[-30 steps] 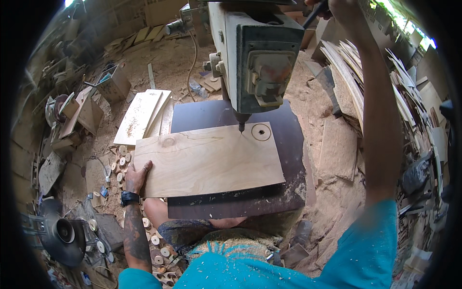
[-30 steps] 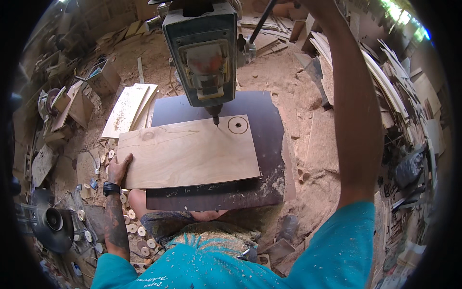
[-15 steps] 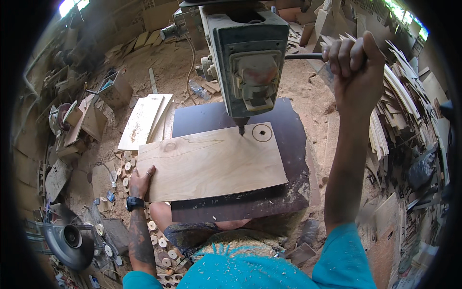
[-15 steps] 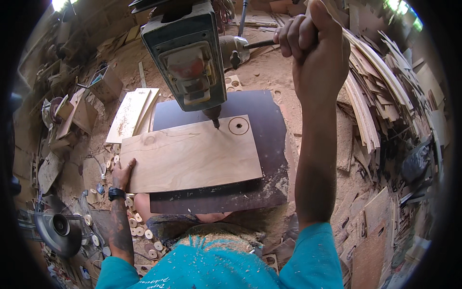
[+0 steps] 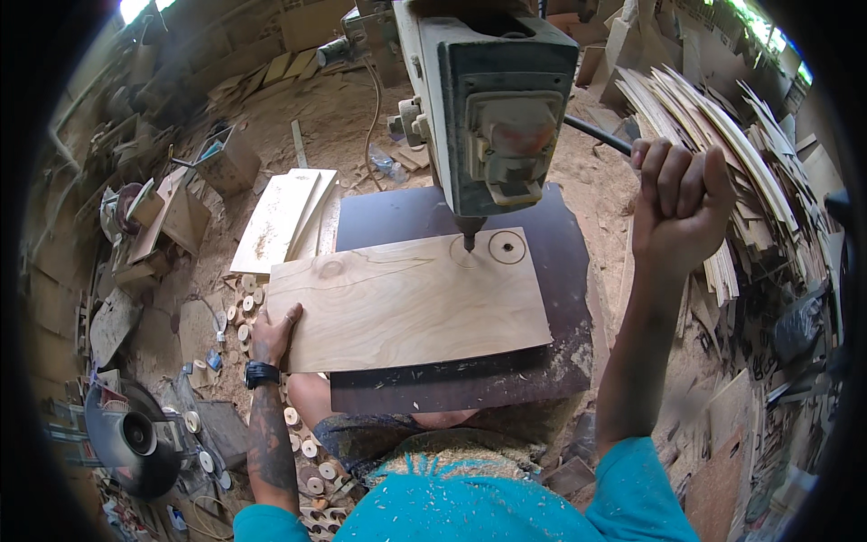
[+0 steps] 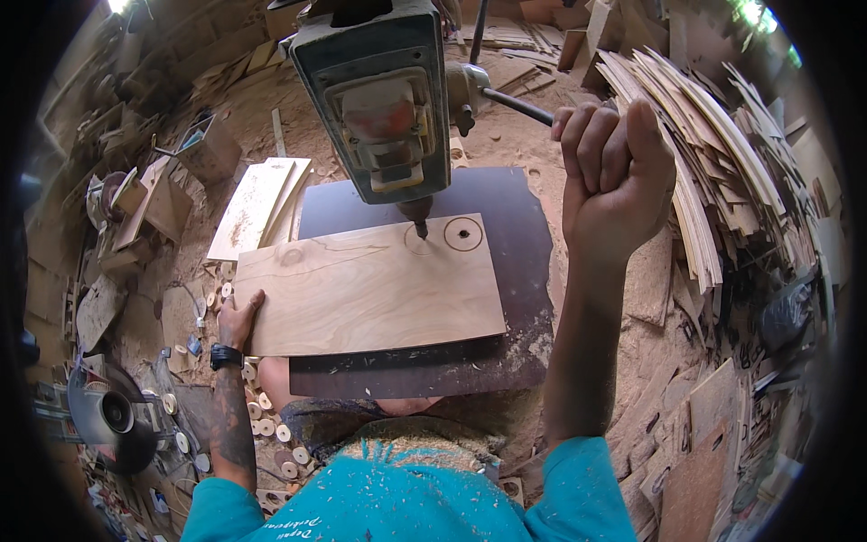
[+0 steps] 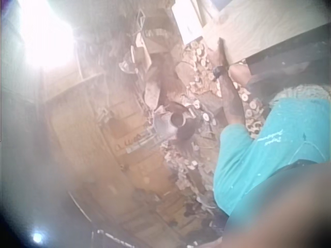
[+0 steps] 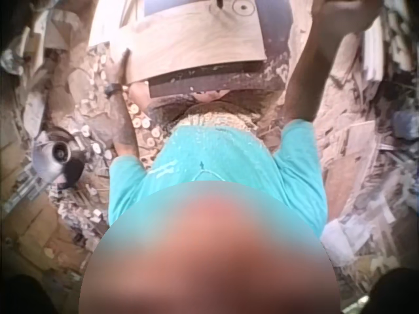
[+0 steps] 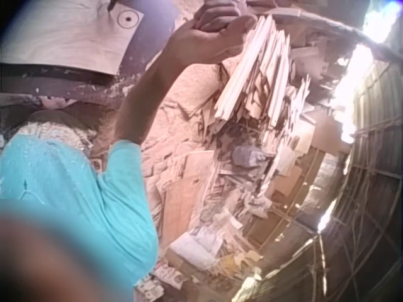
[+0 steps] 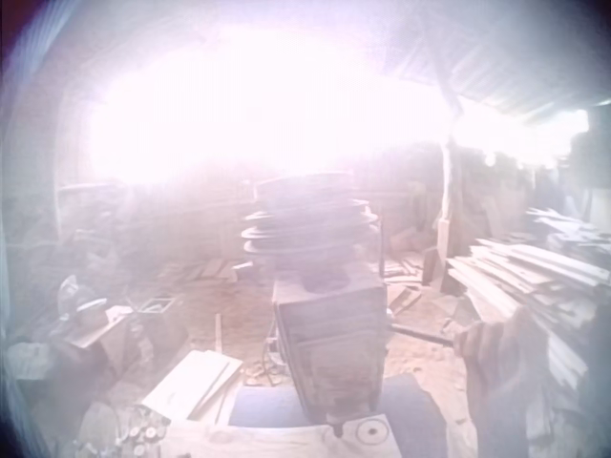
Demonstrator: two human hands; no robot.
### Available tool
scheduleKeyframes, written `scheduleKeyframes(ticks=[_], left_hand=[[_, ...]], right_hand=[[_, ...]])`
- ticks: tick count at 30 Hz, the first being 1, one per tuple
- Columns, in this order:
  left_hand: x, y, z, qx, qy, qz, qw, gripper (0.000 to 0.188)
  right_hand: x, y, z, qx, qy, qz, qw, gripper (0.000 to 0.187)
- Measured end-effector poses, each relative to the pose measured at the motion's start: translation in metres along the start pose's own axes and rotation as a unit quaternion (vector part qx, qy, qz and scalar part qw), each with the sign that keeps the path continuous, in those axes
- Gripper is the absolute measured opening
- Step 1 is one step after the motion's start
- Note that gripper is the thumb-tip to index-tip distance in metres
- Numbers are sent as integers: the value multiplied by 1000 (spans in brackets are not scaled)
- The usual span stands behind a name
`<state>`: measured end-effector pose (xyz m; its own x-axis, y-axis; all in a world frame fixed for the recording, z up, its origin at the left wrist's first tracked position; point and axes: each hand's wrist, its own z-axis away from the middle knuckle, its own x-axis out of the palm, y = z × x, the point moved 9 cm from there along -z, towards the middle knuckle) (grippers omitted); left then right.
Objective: The person places a rectangular wooden board on a drill press table and drills a series of circular holes in a grid pattern. They reposition the board between rows to align the drill bit with marked circles and continue until the pattern is complete.
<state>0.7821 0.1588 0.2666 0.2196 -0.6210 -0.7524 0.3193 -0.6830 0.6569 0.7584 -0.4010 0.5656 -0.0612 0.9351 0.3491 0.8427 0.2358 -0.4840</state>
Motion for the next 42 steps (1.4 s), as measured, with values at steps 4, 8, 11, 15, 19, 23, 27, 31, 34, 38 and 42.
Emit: scheduleKeyframes(ticks=[4, 8, 11, 15, 19, 23, 27, 31, 34, 38, 42], left_hand=[[-3, 0, 2, 6, 21, -3, 1000, 82], [0, -11, -5, 4, 31, -10, 999, 79], [1, -20, -10, -2, 40, -22, 999, 77], [3, -19, -10, 6, 37, 1, 999, 77], [0, -11, -5, 7, 39, -4, 999, 77], [2, -14, -4, -2, 18, 7, 1000, 75], [7, -26, -13, -20, 5, -7, 1000, 72], [6, -28, -14, -24, 12, -35, 999, 73], [2, -24, -10, -34, 7, -61, 998, 78], [3, -19, -9, -25, 2, -28, 999, 81], [4, -22, -10, -37, 5, 21, 999, 88]], right_hand=[[-3, 1, 9, -7, -2, -11, 1000, 53], [-4, 2, 18, -6, -7, -17, 1000, 54], [-4, 3, 26, -3, -10, -34, 999, 54], [-9, 7, 35, 7, 3, -58, 998, 54], [-15, 10, 44, -2, -4, -69, 998, 54], [-18, 12, 54, 3, -24, -47, 999, 59], [-2, 3, 46, 57, -170, 31, 983, 73], [-4, 12, 28, 213, -225, 208, 928, 72], [-13, 20, 20, 268, -169, 330, 889, 53], [-5, 21, 27, 202, -113, 422, 877, 23], [-7, 36, 36, 261, -146, 515, 803, 25]])
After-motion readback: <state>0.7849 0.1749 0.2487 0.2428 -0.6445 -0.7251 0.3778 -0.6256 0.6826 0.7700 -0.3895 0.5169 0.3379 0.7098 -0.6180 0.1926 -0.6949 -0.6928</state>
